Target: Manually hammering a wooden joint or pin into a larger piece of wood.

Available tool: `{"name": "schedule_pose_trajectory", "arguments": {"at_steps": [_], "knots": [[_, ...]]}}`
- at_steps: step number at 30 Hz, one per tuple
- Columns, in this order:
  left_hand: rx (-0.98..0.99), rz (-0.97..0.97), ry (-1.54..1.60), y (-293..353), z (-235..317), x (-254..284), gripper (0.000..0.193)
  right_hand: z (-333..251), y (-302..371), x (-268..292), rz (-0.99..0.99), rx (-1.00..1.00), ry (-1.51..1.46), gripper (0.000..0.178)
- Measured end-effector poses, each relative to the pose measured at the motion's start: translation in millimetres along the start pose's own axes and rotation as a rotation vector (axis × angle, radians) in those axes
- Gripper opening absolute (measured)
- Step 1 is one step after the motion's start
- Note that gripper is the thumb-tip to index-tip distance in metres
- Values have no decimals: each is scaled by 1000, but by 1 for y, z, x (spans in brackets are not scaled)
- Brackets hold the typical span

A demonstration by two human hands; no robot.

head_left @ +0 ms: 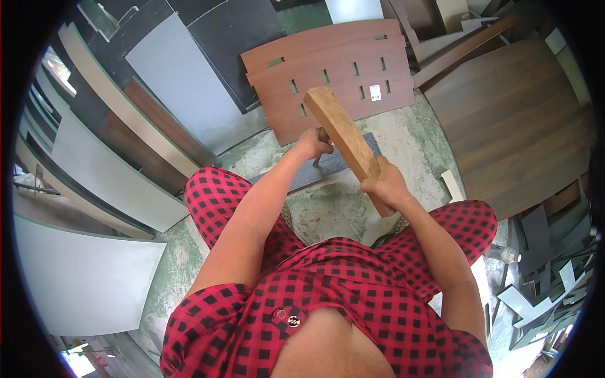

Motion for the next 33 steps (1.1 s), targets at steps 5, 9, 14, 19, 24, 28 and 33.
{"name": "schedule_pose_trajectory", "arguments": {"at_steps": [5, 9, 14, 19, 24, 28, 33], "knots": [[46, 7, -24, 2, 10, 2, 27, -11, 11, 14, 112, 157, -281, 66], [21, 16, -50, 2, 11, 0, 24, -10, 10, 8, 159, 144, -190, 66], [64, -28, 48, -11, -25, 5, 20, -6, 0, -2, 18, 33, 48, 67], [48, 16, -25, -2, 4, 1, 29, -15, 12, 18, 267, 226, -428, 67], [-6, 46, 134, 1, 6, -6, 31, -6, 3, 1, -49, 8, 175, 64], [-13, 65, 29, -2, 0, -1, 31, -2, 1, 0, -71, 50, -20, 61], [87, 47, 8, -4, -5, 14, 30, -3, -1, 8, 64, 71, -264, 59]]}}
Point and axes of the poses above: each hand's wrist, its own y-axis away from the middle knuckle, its own x-axis out of the back of the hand, z = x × y, the point moved 1 cm from there along -y, towards the middle knuckle, and after that the axes turned 7 degrees about y, right-handed, at the moved point
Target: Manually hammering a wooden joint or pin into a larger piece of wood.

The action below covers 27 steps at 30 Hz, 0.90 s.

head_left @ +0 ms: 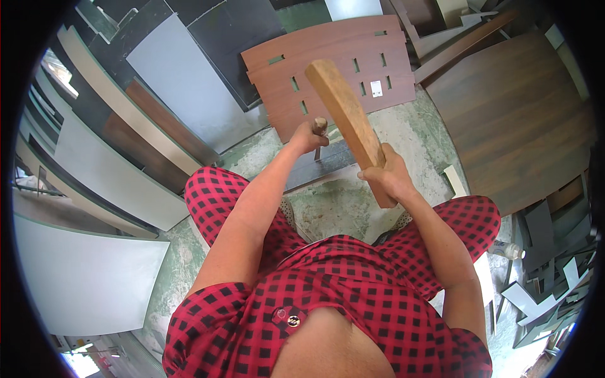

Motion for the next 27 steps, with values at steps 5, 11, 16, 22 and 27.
{"name": "schedule_pose_trajectory", "arguments": {"at_steps": [5, 11, 16, 22, 27], "knots": [[17, 6, 88, 4, 8, 2, 30, -4, 1, 3, 70, 41, -145, 51], [-29, -13, 18, -3, 0, -1, 30, -11, 3, 6, 139, 138, -159, 58], [-23, -26, -1, -7, -9, 0, 34, -16, 7, 1, 203, 261, -216, 69], [-308, 72, -95, 2, 6, -14, 33, -4, 1, -7, -125, -7, 347, 71], [-42, -32, 55, -2, -8, -1, 25, -21, 9, -4, 36, 171, 98, 67]]}}
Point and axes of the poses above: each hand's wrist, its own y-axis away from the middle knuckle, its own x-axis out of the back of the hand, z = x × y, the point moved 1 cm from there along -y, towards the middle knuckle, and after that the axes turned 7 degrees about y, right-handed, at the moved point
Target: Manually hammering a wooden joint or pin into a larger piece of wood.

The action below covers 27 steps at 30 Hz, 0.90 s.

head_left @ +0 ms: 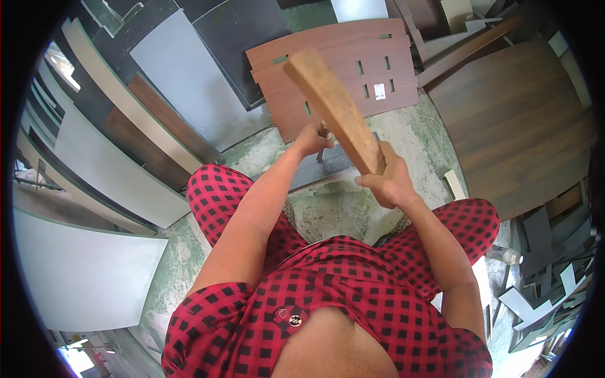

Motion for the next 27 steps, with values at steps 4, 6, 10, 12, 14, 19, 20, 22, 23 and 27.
{"name": "schedule_pose_trajectory", "arguments": {"at_steps": [4, 6, 10, 12, 14, 19, 20, 22, 23, 27], "knots": [[27, 1, 10, 1, 7, -5, 23, 2, 0, 2, 39, -36, -44, 65], [4, 1, -11, 2, 8, -7, 25, 10, -3, -3, 23, -73, 47, 66], [-145, 94, -50, 4, 15, -13, 26, 20, -8, -5, -161, -190, 178, 65], [47, 45, 3, 0, 6, -7, 32, 18, -9, -5, -172, -159, 93, 66], [82, 23, -53, -2, 10, -2, 33, 18, -9, -2, -87, -172, 66, 66], [13, -39, -59, 3, 16, 0, 35, 22, -13, 2, -30, -170, -45, 63], [-1, -34, -96, 4, 21, -4, 33, 21, -13, 3, -27, -187, -79, 63], [-14, -24, -134, 5, 23, -5, 32, 20, -13, 2, -31, -190, -61, 62], [-7, -38, -149, 4, 21, -3, 31, 18, -14, 2, -34, -191, -44, 62], [-61, -101, -79, 2, 15, -3, 31, 10, -6, 0, 53, -87, -91, 54]]}}
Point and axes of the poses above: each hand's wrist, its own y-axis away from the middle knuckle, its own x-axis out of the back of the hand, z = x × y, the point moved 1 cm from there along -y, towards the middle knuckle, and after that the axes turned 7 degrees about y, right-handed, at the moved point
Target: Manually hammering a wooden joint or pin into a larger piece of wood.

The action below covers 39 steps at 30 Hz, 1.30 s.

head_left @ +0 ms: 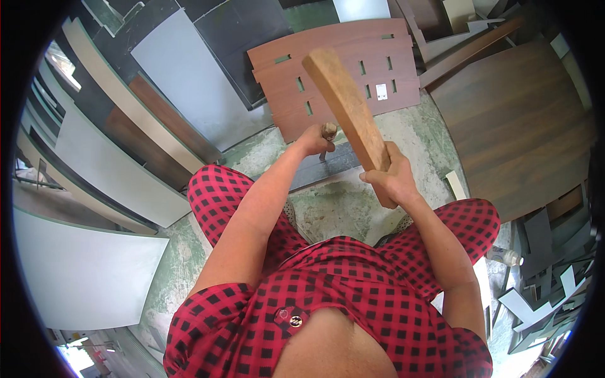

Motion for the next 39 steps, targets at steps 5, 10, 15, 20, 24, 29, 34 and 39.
{"name": "schedule_pose_trajectory", "arguments": {"at_steps": [5, 10, 15, 20, 24, 29, 34, 39], "knots": [[19, -17, 40, -3, -10, 2, 30, -7, 5, 2, -18, 64, -35, 70], [-215, 150, -62, 4, 13, -14, 27, 4, 5, -4, -223, -147, 344, 77], [52, -51, 85, 4, 8, -2, 37, -15, 13, 3, -36, 83, 73, 71], [82, -33, 35, 0, -5, -2, 38, -5, 6, -2, -86, -9, 158, 68], [-377, 171, -335, 2, 8, -20, 37, 8, 0, -1, -222, -101, 276, 64], [-21, 59, -99, -1, -1, -9, 40, 3, 2, 2, -181, -93, 248, 68], [133, 198, -50, -4, -31, 4, 38, 2, -3, 0, -113, -67, 209, 67], [156, 223, 36, 5, -14, 2, 35, -1, 0, 3, -51, -34, 141, 67]]}}
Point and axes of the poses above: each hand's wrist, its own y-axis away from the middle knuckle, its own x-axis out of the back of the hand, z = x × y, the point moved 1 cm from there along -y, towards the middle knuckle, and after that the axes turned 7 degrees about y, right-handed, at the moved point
